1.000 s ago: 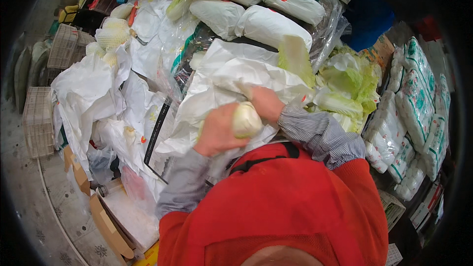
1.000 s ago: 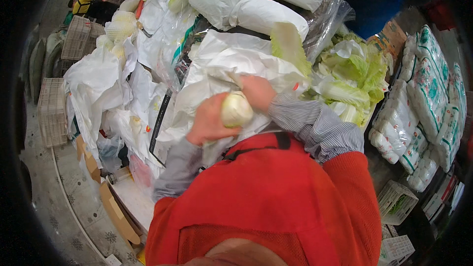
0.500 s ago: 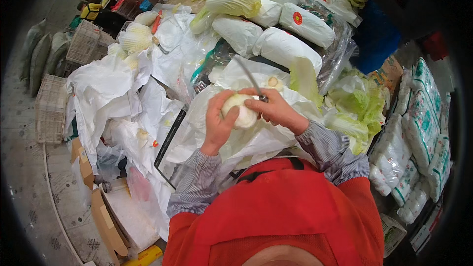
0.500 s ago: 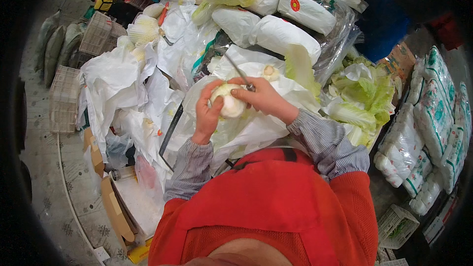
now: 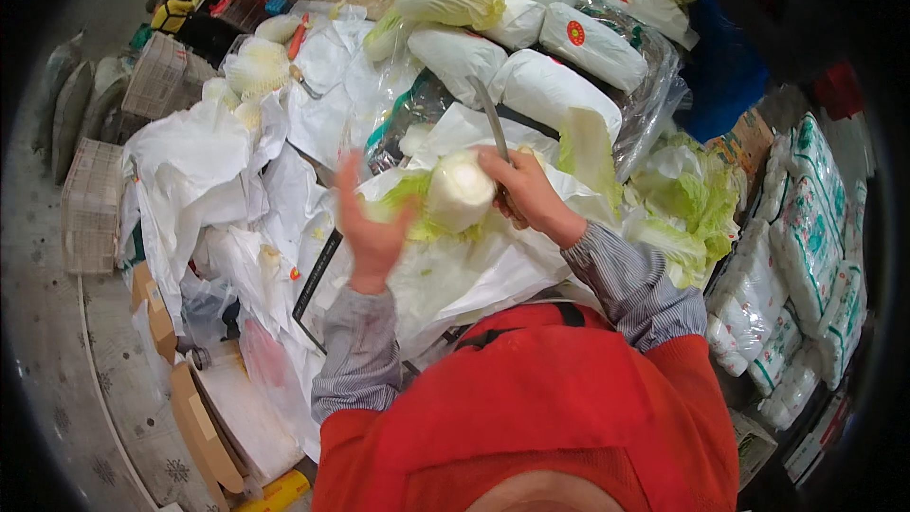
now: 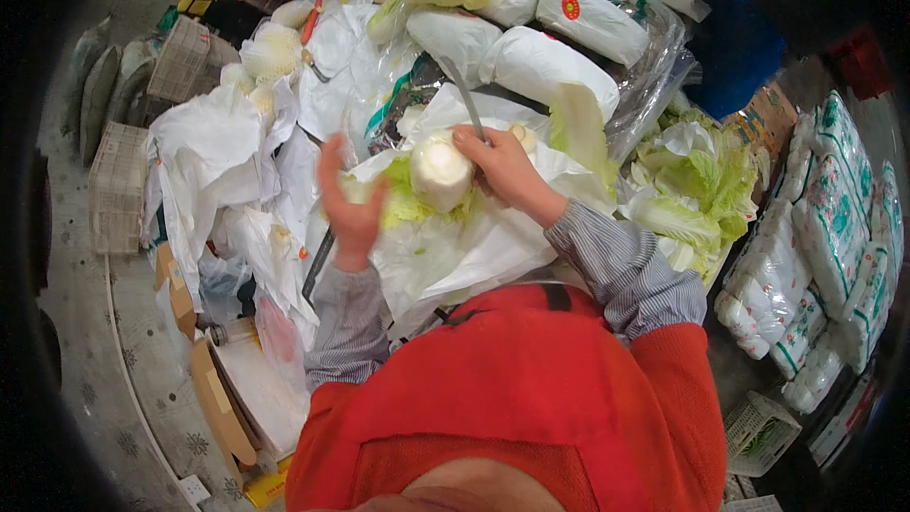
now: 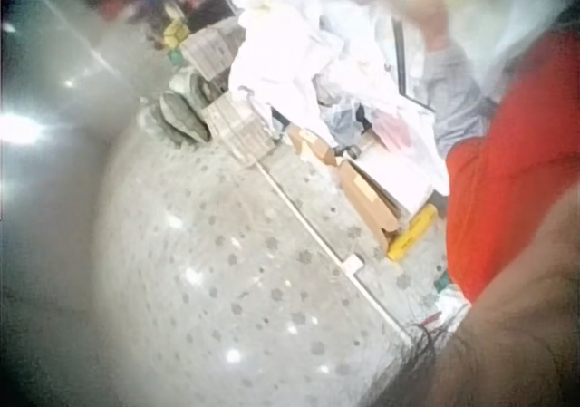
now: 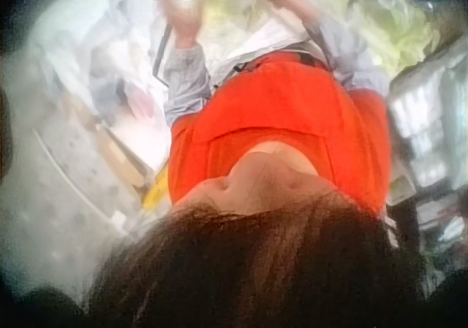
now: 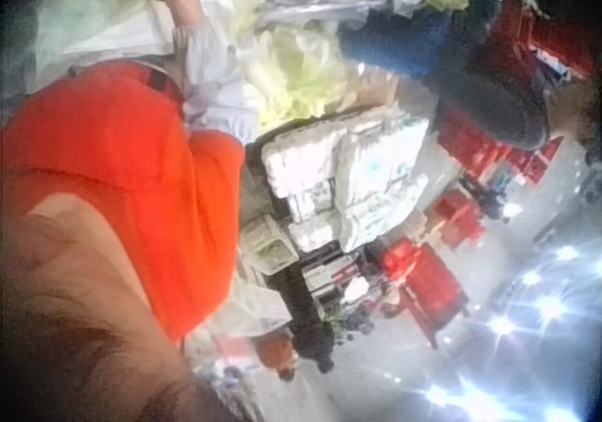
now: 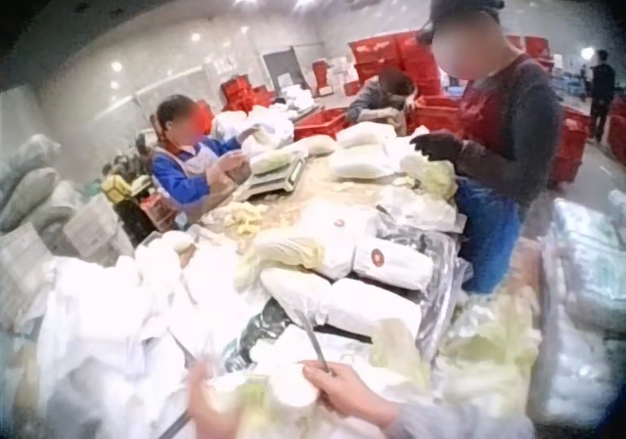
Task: The person trims the base of napa cabbage heads using a small knife, removes outer leaves, and places the trimmed cabbages into a plastic bag. The person repeats this process for multiple cabbages on a cluttered work table.
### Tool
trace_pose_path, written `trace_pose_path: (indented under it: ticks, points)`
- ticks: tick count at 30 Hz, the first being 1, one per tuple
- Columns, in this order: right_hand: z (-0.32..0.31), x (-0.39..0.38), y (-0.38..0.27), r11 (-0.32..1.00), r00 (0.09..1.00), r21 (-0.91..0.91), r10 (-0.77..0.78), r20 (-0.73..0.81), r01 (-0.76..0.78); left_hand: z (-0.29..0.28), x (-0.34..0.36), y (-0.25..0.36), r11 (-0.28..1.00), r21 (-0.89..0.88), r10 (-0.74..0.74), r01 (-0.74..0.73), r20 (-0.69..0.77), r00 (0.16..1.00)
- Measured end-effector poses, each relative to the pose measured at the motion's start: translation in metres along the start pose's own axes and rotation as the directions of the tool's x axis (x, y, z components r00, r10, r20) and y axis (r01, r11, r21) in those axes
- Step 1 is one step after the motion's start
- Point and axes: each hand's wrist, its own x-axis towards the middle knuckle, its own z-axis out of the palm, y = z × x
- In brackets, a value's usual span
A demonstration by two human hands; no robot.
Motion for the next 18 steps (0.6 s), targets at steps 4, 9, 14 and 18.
trace_pose_path:
  ticks: [4, 9, 14, 18]
  points:
    - [0.001, 0.012, 0.013, 0.999, 0.998, -0.028, -0.044, 0.039, 0.045, 0.040, -0.019, 0.021, 0.996, 0.066, 0.040, -0.053, 0.189, 0.981]
    - [-0.036, 0.029, 0.011, 0.751, 0.768, -0.605, -0.544, -0.338, 0.265, 0.031, -0.010, -0.006, 0.984, -0.122, -0.116, 0.131, 0.129, 0.985]
    - [-0.010, 0.001, 0.005, 0.565, 0.696, -0.672, -0.711, -0.102, 0.479, 0.018, 0.000, 0.003, 0.991, -0.084, -0.070, 0.106, 0.357, 0.931]
    - [0.030, -0.010, 0.006, 0.846, 0.893, -0.408, -0.429, -0.135, 0.345, 0.019, 0.011, 0.014, 0.989, -0.127, 0.005, 0.072, 0.520, 0.854]
